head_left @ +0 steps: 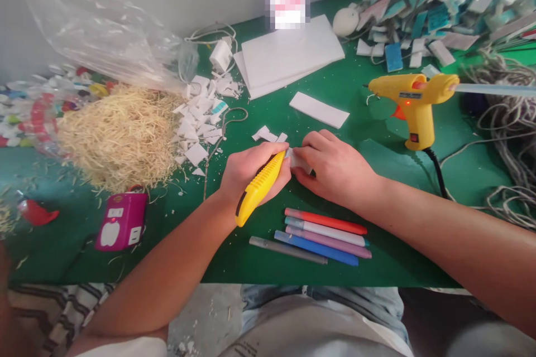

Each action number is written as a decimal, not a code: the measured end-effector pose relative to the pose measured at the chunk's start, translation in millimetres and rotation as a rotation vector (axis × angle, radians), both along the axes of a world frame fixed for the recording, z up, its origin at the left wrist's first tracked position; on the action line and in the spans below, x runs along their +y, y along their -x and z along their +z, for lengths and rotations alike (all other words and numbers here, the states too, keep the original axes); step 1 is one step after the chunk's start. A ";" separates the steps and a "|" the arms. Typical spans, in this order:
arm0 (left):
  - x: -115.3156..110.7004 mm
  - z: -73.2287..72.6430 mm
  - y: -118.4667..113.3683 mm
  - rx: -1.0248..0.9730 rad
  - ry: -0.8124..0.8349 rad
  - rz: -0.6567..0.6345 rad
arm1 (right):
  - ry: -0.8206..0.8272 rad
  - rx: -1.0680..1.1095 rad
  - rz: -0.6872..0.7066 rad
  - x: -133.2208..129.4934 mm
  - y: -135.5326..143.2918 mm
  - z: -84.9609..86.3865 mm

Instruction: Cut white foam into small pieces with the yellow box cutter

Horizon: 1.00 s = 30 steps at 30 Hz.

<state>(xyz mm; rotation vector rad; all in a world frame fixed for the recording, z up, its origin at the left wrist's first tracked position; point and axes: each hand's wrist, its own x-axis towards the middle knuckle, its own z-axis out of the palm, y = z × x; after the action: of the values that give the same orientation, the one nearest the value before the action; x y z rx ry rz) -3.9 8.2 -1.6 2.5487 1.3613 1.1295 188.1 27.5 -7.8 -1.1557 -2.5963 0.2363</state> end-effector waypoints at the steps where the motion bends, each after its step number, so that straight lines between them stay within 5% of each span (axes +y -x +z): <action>1: -0.8 0.3 0.1 -0.012 0.023 0.020 | 0.000 0.003 0.004 0.2 -0.3 -0.2; 30: -4.9 5.6 1.9 -0.055 0.066 0.054 | 0.066 0.011 -0.010 0.4 -0.2 3.8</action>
<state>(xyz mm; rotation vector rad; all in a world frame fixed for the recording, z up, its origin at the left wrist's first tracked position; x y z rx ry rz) -5.8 3.3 4.0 2.4319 1.4375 1.1342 188.4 27.9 -4.0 -1.1862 -2.5902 0.3269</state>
